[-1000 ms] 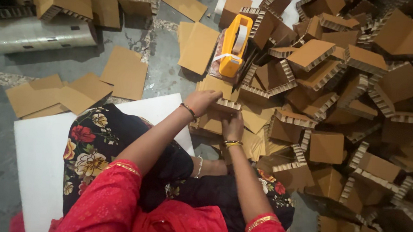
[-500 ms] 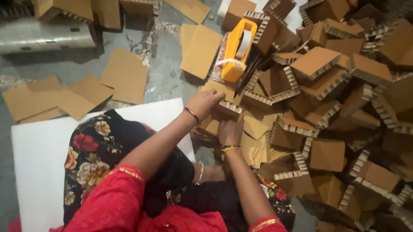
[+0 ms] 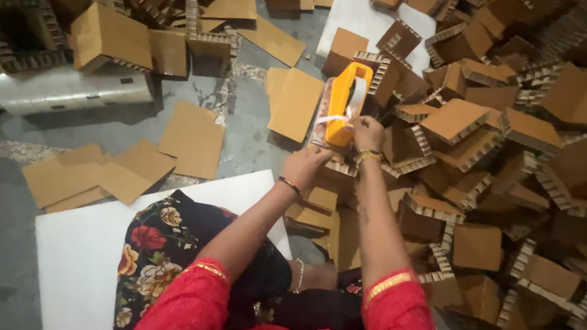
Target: The person sits on the floor surrounded by cardboard pieces and uses a yellow tape dispenser to assemble small cardboard boxes. They repeatedly pick up flat cardboard pieces, fold them into box shapes, and secure the edges with tape before placing the finished boxes aside.
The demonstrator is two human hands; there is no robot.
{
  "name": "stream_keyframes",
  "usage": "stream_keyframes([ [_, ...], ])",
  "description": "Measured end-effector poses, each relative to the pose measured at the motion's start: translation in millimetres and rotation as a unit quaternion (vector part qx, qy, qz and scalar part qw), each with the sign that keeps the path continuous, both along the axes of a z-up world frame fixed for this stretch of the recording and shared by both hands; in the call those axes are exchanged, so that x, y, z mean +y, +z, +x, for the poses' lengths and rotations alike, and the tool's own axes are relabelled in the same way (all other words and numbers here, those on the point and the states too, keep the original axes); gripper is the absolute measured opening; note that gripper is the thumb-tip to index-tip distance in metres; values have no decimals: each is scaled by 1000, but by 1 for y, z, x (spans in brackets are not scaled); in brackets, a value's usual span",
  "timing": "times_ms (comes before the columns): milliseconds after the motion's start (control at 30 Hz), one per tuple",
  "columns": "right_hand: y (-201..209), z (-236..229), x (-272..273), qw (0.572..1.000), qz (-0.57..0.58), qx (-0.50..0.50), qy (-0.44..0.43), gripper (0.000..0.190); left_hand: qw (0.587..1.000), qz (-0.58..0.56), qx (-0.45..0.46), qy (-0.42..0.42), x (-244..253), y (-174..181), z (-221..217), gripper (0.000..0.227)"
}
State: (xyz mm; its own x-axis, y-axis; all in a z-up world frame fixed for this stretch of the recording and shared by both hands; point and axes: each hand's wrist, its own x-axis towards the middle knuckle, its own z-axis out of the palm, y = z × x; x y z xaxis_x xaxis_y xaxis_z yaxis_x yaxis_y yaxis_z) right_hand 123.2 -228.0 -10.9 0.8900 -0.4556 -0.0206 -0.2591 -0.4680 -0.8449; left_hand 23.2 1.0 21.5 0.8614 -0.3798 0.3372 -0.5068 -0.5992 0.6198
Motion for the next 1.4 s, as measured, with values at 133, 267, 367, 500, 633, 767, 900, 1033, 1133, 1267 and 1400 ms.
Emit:
stream_keyframes([
  [133, 8, -95, 10, 990, 131, -19, -48, 40, 999, 29, 16, 16, -6, -4, 1, 16],
  [267, -44, -186, 33, 975, 206, 21, -78, 55, 999, 30, -8, 15, -11, -5, 6, 15],
  [367, -60, -165, 25, 998, -52, -21, 17, 55, 999, -9, -34, -5, -7, -5, 5, 14],
  [500, -2, -149, 31, 980, -157, 118, 14, 40, 999, 35, -19, -21, -4, -4, 9, 18],
  [633, 31, -152, 40, 960, -276, 18, 55, 47, 999, 29, -18, -24, -6, -9, 10, 14],
  [767, 20, -128, 27, 974, -50, -155, 157, 50, 998, 27, 1, -48, -3, -7, 14, 18],
  [900, -11, -62, -11, 968, 216, 74, 108, 36, 998, 12, 2, -64, -2, -7, 17, 15],
  [1033, -22, -24, -26, 972, 132, 170, 93, 35, 996, 29, -14, -82, 1, -6, 23, 15],
  [1133, -15, -15, -43, 939, -31, 291, 179, 32, 991, 43, -89, -95, 0, -6, 19, 37],
  [1267, -27, -51, -67, 903, -9, 328, 277, 28, 975, 17, -207, -82, -6, -12, 8, 26],
  [1400, -48, -116, -79, 915, 224, 236, 237, 26, 939, 48, -271, -205, -9, -11, -5, 23],
])
